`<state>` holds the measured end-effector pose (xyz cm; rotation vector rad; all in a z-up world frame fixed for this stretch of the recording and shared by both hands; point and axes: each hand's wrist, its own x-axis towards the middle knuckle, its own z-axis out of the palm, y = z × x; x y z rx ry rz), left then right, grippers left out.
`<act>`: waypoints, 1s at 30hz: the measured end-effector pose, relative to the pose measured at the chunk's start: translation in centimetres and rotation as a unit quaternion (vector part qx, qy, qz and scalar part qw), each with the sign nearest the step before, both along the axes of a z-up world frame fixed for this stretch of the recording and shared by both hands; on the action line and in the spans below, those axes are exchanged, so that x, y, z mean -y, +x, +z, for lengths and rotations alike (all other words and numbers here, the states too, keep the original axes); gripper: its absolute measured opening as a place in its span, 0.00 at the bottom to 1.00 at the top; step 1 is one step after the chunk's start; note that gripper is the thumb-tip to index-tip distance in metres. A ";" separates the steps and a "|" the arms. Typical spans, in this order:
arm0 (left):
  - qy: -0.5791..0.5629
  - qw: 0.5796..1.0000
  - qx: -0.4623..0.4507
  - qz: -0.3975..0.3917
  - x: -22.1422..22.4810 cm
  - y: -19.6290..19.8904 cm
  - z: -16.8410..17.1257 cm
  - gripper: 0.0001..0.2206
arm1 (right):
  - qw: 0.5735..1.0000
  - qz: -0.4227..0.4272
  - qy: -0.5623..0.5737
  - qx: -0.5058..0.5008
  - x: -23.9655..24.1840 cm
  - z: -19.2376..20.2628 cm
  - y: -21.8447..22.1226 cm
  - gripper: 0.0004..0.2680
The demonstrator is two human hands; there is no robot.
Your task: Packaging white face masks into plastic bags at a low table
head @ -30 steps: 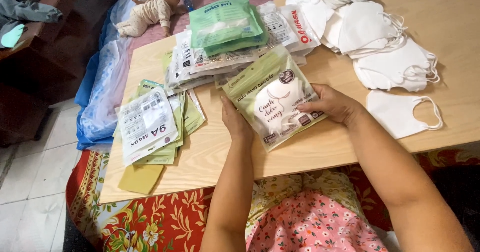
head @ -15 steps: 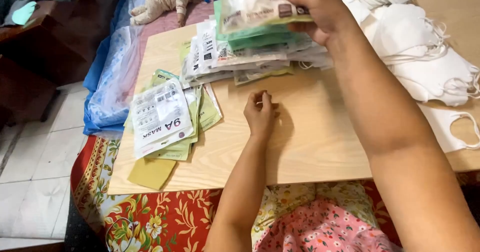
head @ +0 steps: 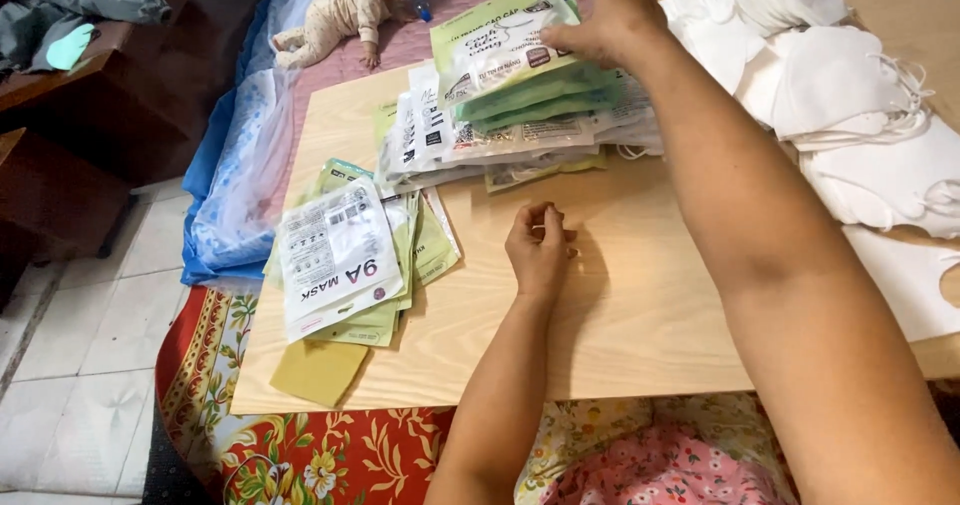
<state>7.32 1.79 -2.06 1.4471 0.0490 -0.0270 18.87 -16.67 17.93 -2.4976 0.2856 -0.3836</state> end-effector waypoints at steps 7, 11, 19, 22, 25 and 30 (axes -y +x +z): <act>-0.008 1.000 0.006 0.008 0.0 0.4 -0.6 0.07 | 0.993 0.023 -0.033 0.108 6.2 -0.9 -9.2 0.21; 0.014 1.000 0.006 0.008 -0.2 -0.4 0.2 0.06 | 0.998 -0.005 -0.062 -0.026 8.8 -2.2 -21.2 0.23; 0.035 0.997 0.073 0.002 0.3 -0.3 -1.4 0.02 | 0.958 -0.196 -0.109 -0.180 19.1 -14.9 -37.6 0.28; 0.076 0.994 0.077 0.013 0.3 -0.8 -0.7 0.04 | 0.947 -0.232 -0.023 -0.220 17.4 -13.5 -37.9 0.32; 0.098 0.992 0.074 0.003 0.5 -0.8 -0.5 0.04 | 0.946 -0.221 -0.072 -0.224 18.2 -15.4 -37.4 0.33; 0.082 0.994 0.067 0.000 0.5 -0.9 -0.7 0.03 | 0.964 -0.205 0.009 -0.166 19.7 -18.9 -37.6 0.21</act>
